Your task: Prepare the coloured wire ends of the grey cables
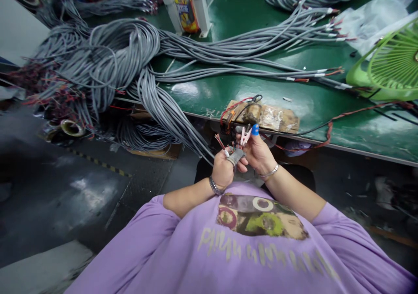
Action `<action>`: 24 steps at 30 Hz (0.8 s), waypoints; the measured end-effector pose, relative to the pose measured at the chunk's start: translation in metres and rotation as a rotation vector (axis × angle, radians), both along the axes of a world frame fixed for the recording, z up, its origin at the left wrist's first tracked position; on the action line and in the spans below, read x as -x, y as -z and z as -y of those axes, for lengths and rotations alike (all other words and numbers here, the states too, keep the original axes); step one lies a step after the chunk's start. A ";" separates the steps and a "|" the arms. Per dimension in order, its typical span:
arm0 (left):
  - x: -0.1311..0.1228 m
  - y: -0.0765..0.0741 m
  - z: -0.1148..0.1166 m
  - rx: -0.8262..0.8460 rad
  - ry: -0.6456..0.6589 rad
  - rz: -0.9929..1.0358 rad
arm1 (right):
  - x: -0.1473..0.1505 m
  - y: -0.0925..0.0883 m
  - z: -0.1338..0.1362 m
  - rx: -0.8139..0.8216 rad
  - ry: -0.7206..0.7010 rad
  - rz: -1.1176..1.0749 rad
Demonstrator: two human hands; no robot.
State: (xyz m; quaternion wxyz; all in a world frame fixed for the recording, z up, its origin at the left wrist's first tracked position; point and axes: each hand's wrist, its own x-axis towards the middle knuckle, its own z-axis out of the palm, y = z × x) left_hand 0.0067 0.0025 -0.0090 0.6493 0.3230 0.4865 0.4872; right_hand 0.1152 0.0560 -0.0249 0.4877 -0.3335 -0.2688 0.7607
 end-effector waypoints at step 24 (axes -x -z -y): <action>0.014 0.011 0.008 -0.108 0.159 0.122 | -0.033 0.012 0.014 0.211 0.103 -0.036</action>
